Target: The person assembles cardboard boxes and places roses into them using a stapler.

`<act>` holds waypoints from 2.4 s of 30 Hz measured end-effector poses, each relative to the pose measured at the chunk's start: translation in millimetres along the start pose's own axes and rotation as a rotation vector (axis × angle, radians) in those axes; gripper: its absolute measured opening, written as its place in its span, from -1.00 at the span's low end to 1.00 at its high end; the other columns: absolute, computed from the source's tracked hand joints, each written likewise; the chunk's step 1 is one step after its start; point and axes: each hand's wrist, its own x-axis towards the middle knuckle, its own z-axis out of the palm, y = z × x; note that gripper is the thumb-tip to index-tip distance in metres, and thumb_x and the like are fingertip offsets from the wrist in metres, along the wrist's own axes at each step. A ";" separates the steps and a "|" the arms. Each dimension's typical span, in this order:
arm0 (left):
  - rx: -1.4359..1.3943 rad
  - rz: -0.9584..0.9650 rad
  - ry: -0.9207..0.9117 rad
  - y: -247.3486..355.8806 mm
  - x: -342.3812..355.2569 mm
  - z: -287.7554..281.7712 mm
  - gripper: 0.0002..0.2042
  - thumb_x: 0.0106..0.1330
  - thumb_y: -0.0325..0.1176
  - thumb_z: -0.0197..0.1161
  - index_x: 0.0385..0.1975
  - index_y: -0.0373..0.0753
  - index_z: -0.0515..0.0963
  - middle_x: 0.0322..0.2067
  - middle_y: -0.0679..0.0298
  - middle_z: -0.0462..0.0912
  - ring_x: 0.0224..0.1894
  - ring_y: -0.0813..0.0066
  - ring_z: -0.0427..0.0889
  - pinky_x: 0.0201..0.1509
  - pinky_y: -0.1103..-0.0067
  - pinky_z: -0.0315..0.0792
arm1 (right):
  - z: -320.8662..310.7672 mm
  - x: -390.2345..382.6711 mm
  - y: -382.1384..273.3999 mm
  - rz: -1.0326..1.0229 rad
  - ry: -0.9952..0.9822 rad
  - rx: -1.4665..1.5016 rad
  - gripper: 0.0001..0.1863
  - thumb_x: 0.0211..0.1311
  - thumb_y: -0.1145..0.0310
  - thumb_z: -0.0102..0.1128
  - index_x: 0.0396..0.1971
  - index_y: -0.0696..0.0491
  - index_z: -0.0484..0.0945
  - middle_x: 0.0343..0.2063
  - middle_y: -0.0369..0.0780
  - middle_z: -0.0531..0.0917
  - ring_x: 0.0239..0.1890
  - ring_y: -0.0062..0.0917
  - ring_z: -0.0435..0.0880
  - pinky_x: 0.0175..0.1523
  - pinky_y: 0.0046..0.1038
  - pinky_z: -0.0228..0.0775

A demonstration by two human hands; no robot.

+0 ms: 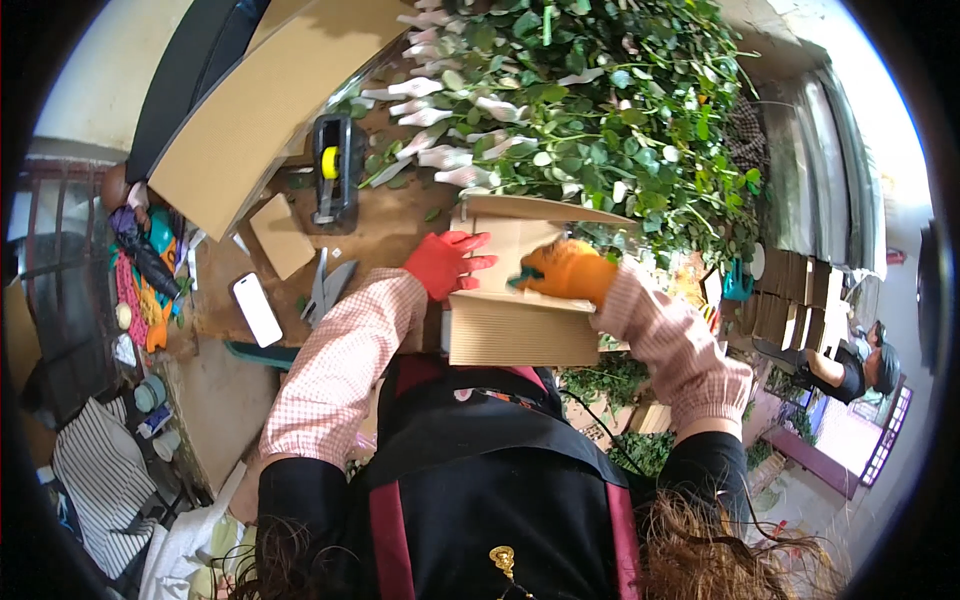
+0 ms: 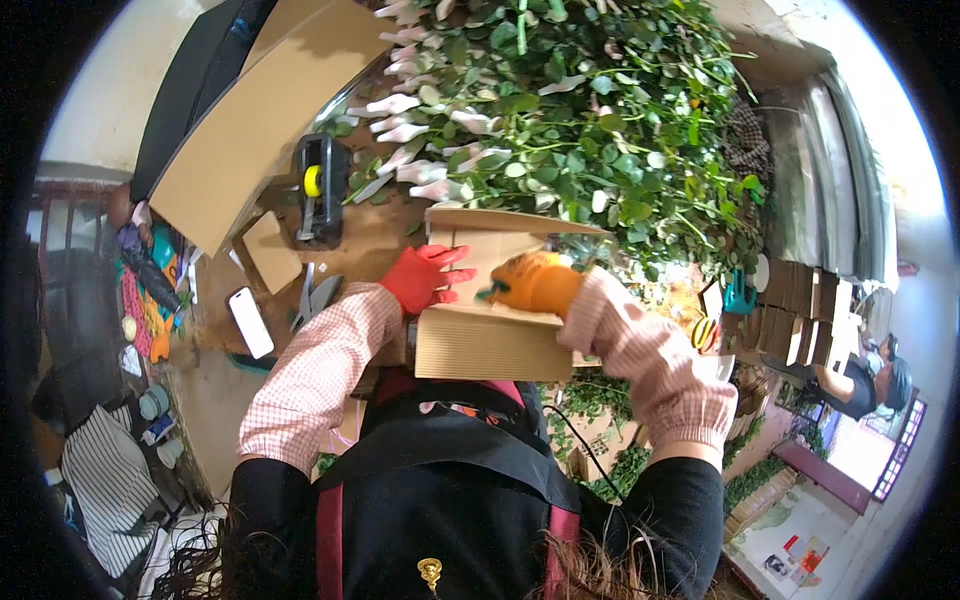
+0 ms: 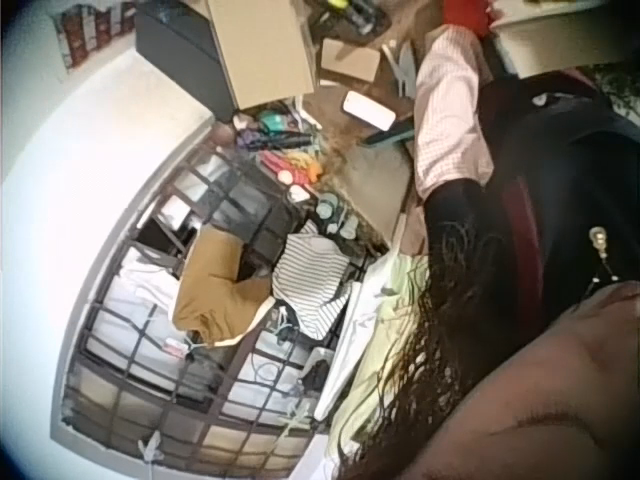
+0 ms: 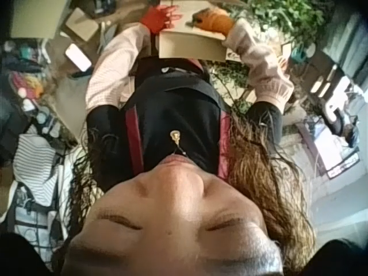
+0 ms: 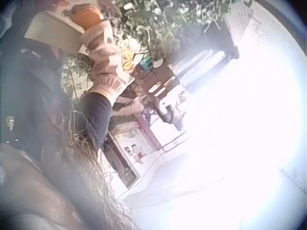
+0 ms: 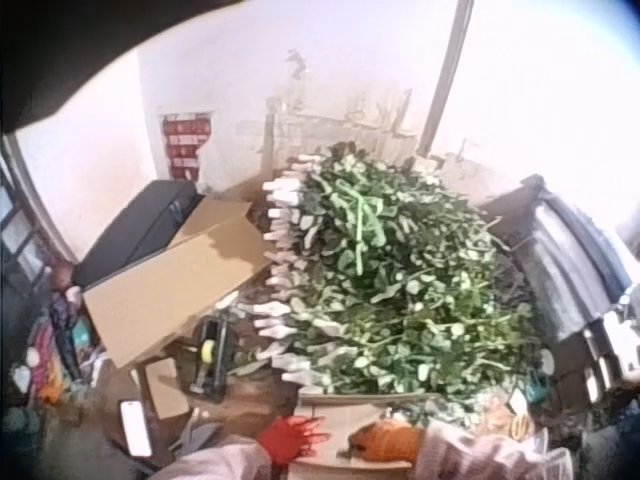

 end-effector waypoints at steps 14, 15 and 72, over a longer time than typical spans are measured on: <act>-0.113 0.060 -0.234 1.6 15.9 -13.6 -0.46 0.30 -0.20 0.18 0.26 -0.26 0.38 0.29 0.14 0.39 0.38 0.24 0.28 0.47 0.32 0.09 | -64.1 -102.4 15.3 -0.156 0.657 -0.271 -0.66 0.23 -0.04 0.17 -0.22 -0.08 0.52 -0.30 -0.26 0.56 -0.21 -0.35 0.59 -0.13 -0.29 0.45; -0.161 0.053 -0.136 0.7 15.9 -14.9 -0.51 0.28 -0.22 0.19 0.19 -0.26 0.45 0.24 0.14 0.46 0.33 0.21 0.35 0.43 0.30 0.17 | -77.8 -100.2 31.9 -0.104 0.781 -0.276 -0.66 0.25 -0.04 0.16 -0.19 -0.10 0.52 -0.29 -0.26 0.56 -0.18 -0.35 0.58 -0.09 -0.29 0.44; -0.137 0.002 -0.069 9.4 17.8 -16.4 -0.56 0.34 -0.30 0.12 0.24 -0.14 0.45 0.26 0.23 0.45 0.34 0.32 0.38 0.48 0.05 -0.01 | -116.7 2.6 154.9 0.146 0.065 -0.301 -0.25 0.32 -0.21 -0.03 0.47 -0.38 0.07 0.42 -0.13 0.20 0.35 -0.17 0.35 0.38 0.01 0.10</act>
